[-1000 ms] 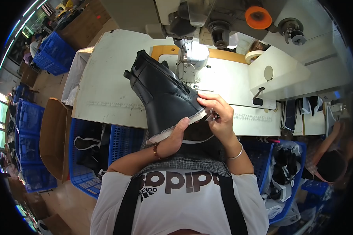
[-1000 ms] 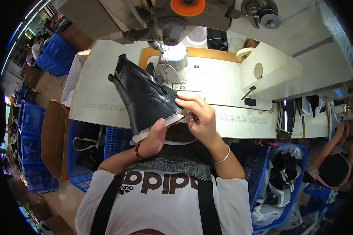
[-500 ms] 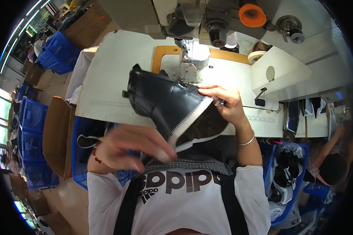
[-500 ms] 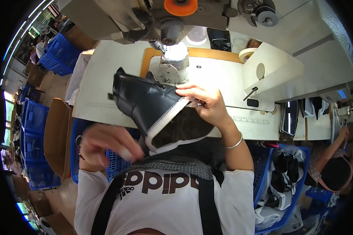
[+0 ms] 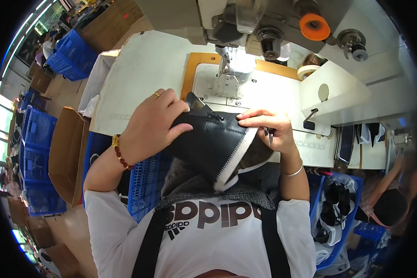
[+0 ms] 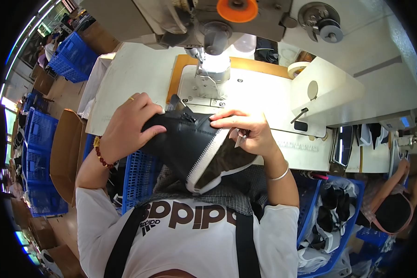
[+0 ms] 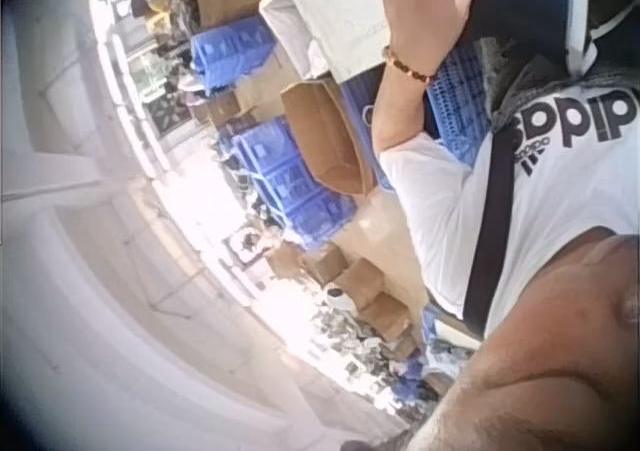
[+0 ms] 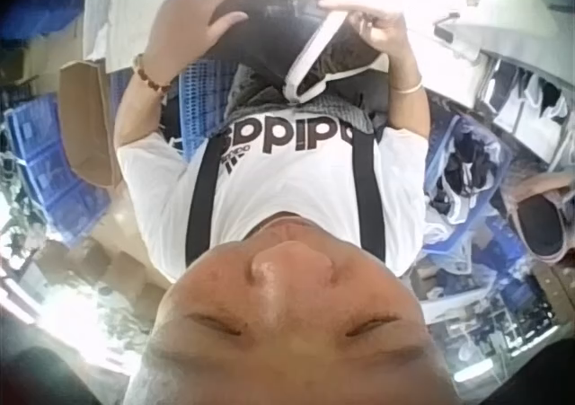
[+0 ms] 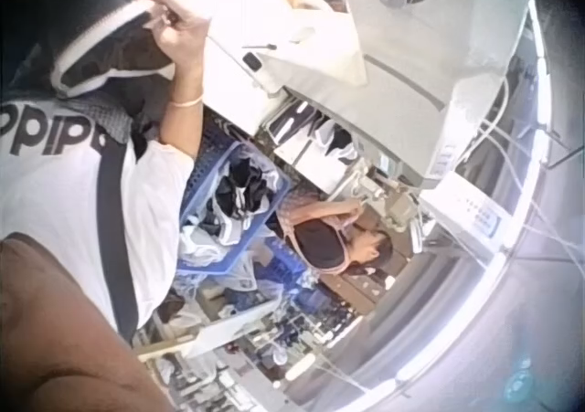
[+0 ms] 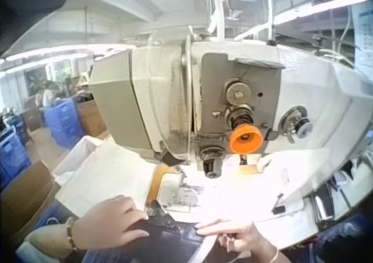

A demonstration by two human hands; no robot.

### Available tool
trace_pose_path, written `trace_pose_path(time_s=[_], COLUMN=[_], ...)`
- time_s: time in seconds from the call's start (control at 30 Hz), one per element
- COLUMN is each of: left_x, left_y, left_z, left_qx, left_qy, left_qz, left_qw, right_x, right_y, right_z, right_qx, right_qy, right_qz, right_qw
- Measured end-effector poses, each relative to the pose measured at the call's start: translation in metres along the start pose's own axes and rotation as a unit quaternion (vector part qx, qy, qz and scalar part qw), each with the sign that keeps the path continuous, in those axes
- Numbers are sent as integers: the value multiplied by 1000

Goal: Using an industrial sewing machine to stitch together components of a black leather boot.

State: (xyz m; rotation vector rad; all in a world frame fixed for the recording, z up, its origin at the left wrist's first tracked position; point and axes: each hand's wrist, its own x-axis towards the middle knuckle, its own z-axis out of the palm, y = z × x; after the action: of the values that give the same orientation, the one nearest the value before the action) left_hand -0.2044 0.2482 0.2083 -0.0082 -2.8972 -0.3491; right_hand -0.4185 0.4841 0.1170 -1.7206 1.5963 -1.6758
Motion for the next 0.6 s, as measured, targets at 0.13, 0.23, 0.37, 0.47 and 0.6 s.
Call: trace_pose_path(time_s=[0.13, 0.23, 0.37, 0.47, 0.6], left_x=[-4, -11, -8, -20, -51], left_y=[1, -7, -40, -70, -95], left_z=[-5, -17, -14, -1, 38], left_qx=[-43, -96, -367, -590, -781], left_qy=[-56, -176, -390, -460, -452], left_qz=[7, -61, -75, -126, -140], left_qw=[997, 978, 841, 652, 407], right_x=[2, 4, 7, 10, 20], right_y=[-14, -22, -31, -31, -11], right_z=[5, 16, 29, 30, 33], right_qx=[20, -18, -60, -59, -78], right_qy=[-10, 11, 20, 16, 3], right_qz=[-8, -47, -43, -26, -55], right_qw=[1000, 999, 997, 998, 995])
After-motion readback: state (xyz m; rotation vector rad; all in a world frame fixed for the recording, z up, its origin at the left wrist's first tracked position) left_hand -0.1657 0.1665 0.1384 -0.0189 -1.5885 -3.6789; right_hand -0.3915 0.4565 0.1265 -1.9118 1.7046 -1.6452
